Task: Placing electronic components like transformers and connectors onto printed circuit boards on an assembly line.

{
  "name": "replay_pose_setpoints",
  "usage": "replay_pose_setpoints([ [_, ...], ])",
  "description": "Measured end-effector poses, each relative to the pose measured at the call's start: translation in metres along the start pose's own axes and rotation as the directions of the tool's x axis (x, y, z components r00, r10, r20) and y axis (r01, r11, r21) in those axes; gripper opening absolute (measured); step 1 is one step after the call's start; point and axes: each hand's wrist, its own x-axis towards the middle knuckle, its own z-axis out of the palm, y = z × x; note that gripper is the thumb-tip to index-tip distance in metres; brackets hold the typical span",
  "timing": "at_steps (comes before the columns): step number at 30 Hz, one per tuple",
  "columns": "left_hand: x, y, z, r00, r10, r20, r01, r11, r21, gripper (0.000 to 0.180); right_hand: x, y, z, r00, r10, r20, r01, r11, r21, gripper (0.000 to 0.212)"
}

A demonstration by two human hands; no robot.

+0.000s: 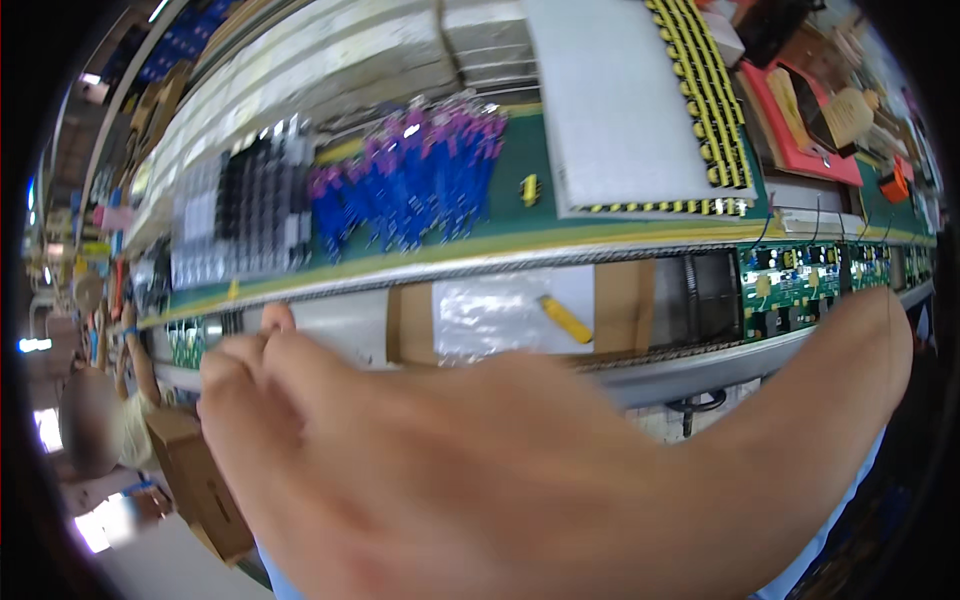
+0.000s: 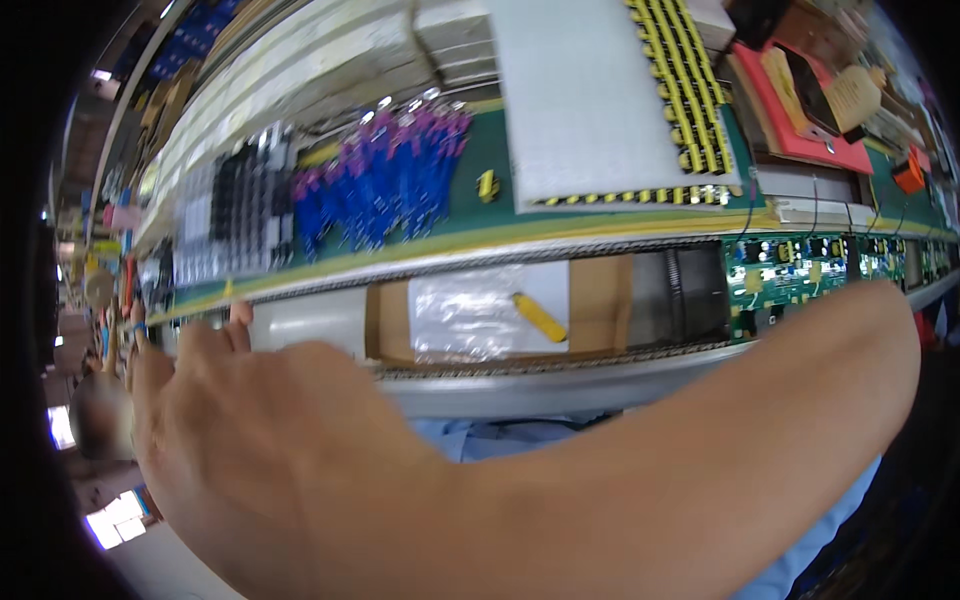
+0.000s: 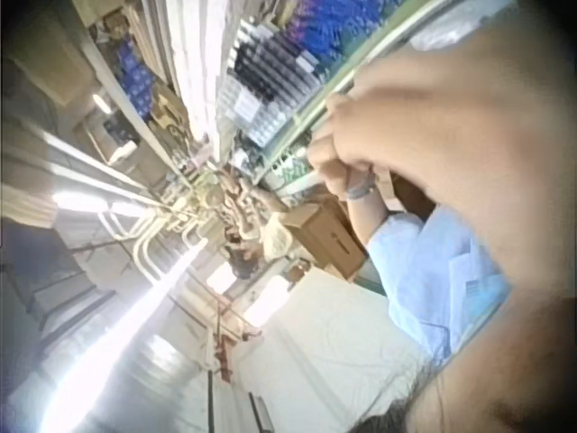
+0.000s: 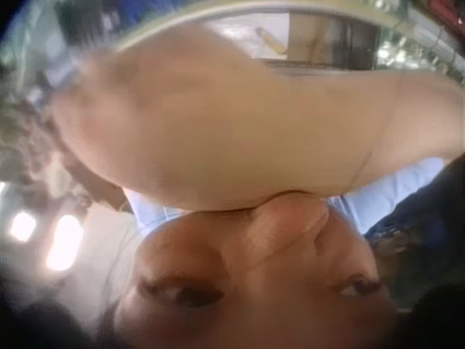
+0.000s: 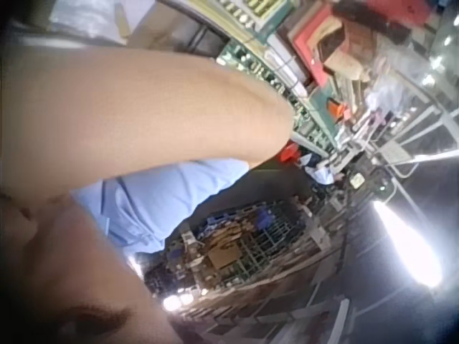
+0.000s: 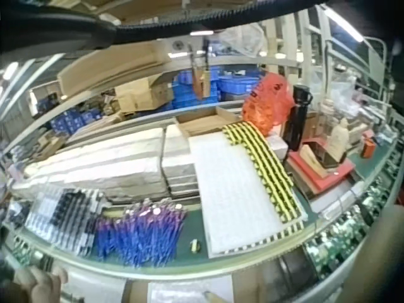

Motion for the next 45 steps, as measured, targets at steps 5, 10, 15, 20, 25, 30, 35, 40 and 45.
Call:
replay_pose_setpoints([
  [5,-0.047,0.056,0.003,0.984,-0.006,-0.177,0.008,1.000,0.008,0.053,-0.045,-0.101,0.097,0.980,0.126,-0.152,-0.127,0.992,0.005,0.018],
  [10,-0.049,0.102,-0.024,0.971,0.181,-0.156,-0.236,0.813,-0.533,0.052,-0.060,-0.134,0.133,0.928,0.287,-0.238,-0.286,0.957,0.041,0.033],
  [15,-0.028,0.138,-0.050,0.855,0.500,-0.139,-0.514,0.852,-0.096,0.033,-0.004,-0.088,0.058,0.956,0.264,-0.131,-0.256,0.964,0.071,0.050],
  [20,-0.147,0.291,-0.176,0.201,0.880,-0.430,-0.802,0.399,0.444,0.040,0.021,0.007,0.068,0.922,0.369,-0.114,-0.372,0.928,-0.006,0.048],
  [25,-0.291,0.219,-0.374,0.044,0.568,-0.822,0.001,0.823,0.569,0.021,0.037,0.080,0.078,0.891,0.449,-0.069,-0.435,0.886,0.161,0.048],
  [30,-0.358,0.090,-0.383,-0.162,0.658,-0.735,0.977,0.213,-0.024,0.041,0.061,0.106,0.054,0.827,0.558,-0.071,-0.503,0.790,0.350,0.047],
  [35,-0.338,0.088,-0.368,-0.036,0.465,-0.884,0.958,-0.236,-0.163,0.052,0.079,0.118,0.035,0.766,0.634,-0.104,-0.556,0.735,0.389,0.047],
  [40,-0.405,0.075,-0.397,0.215,0.461,-0.861,0.903,-0.430,-0.004,0.034,0.087,0.122,0.027,0.825,0.548,-0.138,-0.493,0.818,0.298,0.044],
  [45,-0.466,0.102,-0.441,0.270,0.297,-0.916,0.829,-0.556,0.064,0.050,0.049,0.116,0.005,0.856,0.435,-0.279,-0.417,0.900,0.124,0.045],
])
